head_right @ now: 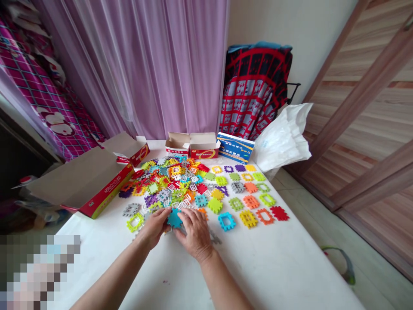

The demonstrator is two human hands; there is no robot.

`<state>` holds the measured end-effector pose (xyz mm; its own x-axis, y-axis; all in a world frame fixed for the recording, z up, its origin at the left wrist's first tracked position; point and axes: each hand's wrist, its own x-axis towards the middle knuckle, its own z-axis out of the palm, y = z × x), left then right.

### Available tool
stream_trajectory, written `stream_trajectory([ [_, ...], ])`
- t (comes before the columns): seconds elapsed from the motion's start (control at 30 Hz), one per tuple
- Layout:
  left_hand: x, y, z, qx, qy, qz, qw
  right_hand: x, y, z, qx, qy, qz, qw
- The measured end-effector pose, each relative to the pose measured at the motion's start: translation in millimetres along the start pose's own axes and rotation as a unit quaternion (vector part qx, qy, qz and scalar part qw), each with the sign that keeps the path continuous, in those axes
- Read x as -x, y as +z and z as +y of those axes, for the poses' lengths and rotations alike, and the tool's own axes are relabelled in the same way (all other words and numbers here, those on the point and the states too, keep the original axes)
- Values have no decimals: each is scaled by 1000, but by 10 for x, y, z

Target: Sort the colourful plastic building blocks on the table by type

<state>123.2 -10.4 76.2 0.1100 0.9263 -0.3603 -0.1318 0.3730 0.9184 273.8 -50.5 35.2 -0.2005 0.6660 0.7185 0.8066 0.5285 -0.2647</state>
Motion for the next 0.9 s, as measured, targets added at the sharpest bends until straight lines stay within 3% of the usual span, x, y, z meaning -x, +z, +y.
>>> stream_trajectory([
  [0.27, -11, 97, 26, -17, -3, -9, 1000, -11, -68, 17, -20, 36, 10, 999],
  [0.37, -35, 38, 27, -102, 52, 9, 993, 40, -175, 77, -16, 60, 24, 998],
  [0.43, -69, -73, 24, -217, 157, 53, 962, 113, -292, 188, -1, 81, 36, 996],
  [0.53, -136, -318, 25, -353, 342, 112, 864, 271, -538, 494, 59, 116, 71, 989],
  [0.63, -192, -585, 44, -439, 432, 179, 767, 479, -844, 919, 147, 151, 133, 968],
  [0.73, -214, -819, 74, -482, 436, 227, 726, 751, -1166, 1317, 227, 206, 181, 934],
  [0.9, -197, -1076, 84, -499, 351, 300, 733, 1256, -1602, 1646, 308, 349, 169, 869],
])
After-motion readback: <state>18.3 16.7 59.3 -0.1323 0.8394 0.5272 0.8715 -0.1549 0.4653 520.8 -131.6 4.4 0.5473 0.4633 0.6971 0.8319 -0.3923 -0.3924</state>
